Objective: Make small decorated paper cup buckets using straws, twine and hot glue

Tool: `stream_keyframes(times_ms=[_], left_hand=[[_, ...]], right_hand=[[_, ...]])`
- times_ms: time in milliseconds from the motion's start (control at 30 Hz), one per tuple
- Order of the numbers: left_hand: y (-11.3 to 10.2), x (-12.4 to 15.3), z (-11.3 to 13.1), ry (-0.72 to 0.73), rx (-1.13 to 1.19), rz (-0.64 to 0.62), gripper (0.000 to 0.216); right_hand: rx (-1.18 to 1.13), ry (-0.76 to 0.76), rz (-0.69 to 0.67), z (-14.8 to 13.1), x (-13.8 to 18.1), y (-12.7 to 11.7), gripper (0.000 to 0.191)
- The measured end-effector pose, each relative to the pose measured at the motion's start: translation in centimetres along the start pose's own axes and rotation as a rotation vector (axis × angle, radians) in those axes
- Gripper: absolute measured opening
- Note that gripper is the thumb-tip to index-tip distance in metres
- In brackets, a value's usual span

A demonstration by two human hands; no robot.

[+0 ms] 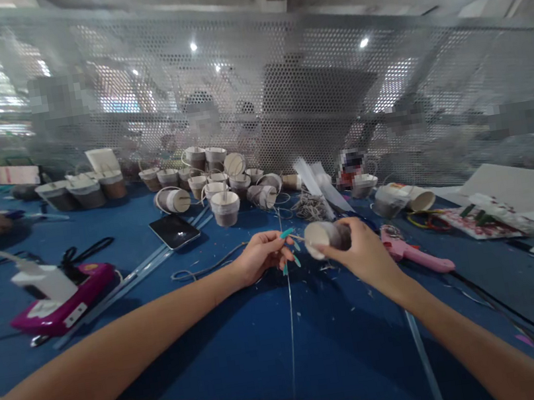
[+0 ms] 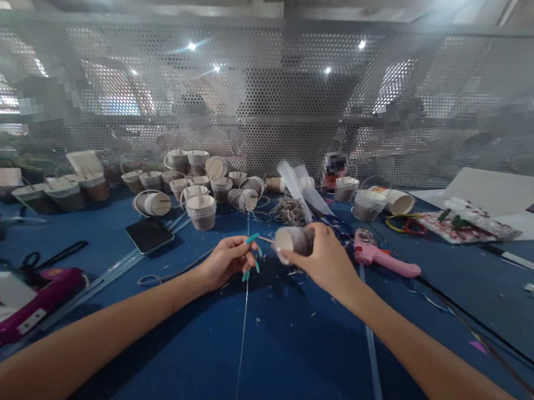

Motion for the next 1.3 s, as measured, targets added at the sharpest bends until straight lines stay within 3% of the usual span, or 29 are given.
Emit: stream_keyframes(times_ms=[100,200,300,367,467,500,567,667,767,900,967,1133,1300], left_hand=[[0.0,0.0,0.0,-0.007,0.013,0.008,0.015],[-0.2,0.0,0.2,-0.007,0.059,0.049,0.014],[-0.4,0.0,1.6,0.015,0.085,0.097,0.017],[-0.6,0.1,3.1,0.059,0.038,0.131,0.019],[-0.8,0.2,5.7,0.162,-0.036,0.182,0.019],[-0.9,0.3,6.1,0.171,-0.043,0.195,0.018],[-0.8,0.4,6.5,0.167,-0.056,0.208,0.017],[-0.6,0.3,6.2,0.159,-0.097,0.198,0.016],[-0.9,0.3,6.2,0.205,-0.288,0.125,0.02],[-2.2,0.2,6.4,0.271,-0.919,-0.153,0.04],[-3.5,0.0,6.1,0.304,-1.122,-0.199,0.038],[-6.0,-0.8,4.1,0.257,-1.148,-0.268,0.032],[-6.6,-1.3,2.5,0.139,-1.09,-0.23,0.02]], right_hand=[[-0.044,0.066,0.211,1.6,-1.4,0.0,0.083],[-0.155,0.05,0.219,2.5,-1.9,0.0,0.079],[-0.337,-0.071,0.213,1.4,-1.2,-0.7,0.068],[-0.571,-0.125,0.069,-0.2,-0.4,-0.9,0.06],[-0.984,-0.004,-0.461,-3.1,1.3,0.1,0.053],[-1.062,0.052,-0.579,-4.0,1.8,0.4,0.052],[-1.135,0.135,-0.691,-5.1,2.7,0.9,0.048],[-1.109,0.163,-0.743,-5.6,3.5,1.4,0.037],[-1.068,0.165,-0.674,-5.0,3.2,0.8,0.031],[-1.048,0.164,-0.499,-4.0,2.0,-1.4,0.029],[-1.041,0.149,-0.427,-3.4,1.2,-2.7,0.029],[-1.015,0.118,-0.281,-1.2,-0.4,-4.6,0.028],[-0.704,0.057,-0.171,0.6,-1.5,-5.1,0.037]])
Point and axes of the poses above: each hand's wrist, its own x-axis away from the middle knuckle, its own y-axis out of the palm, z = x × y, the point moved 3 cm from there along -x, towards the middle knuckle, and after that the axes turned 7 degrees about -x, right-handed, at the moved point
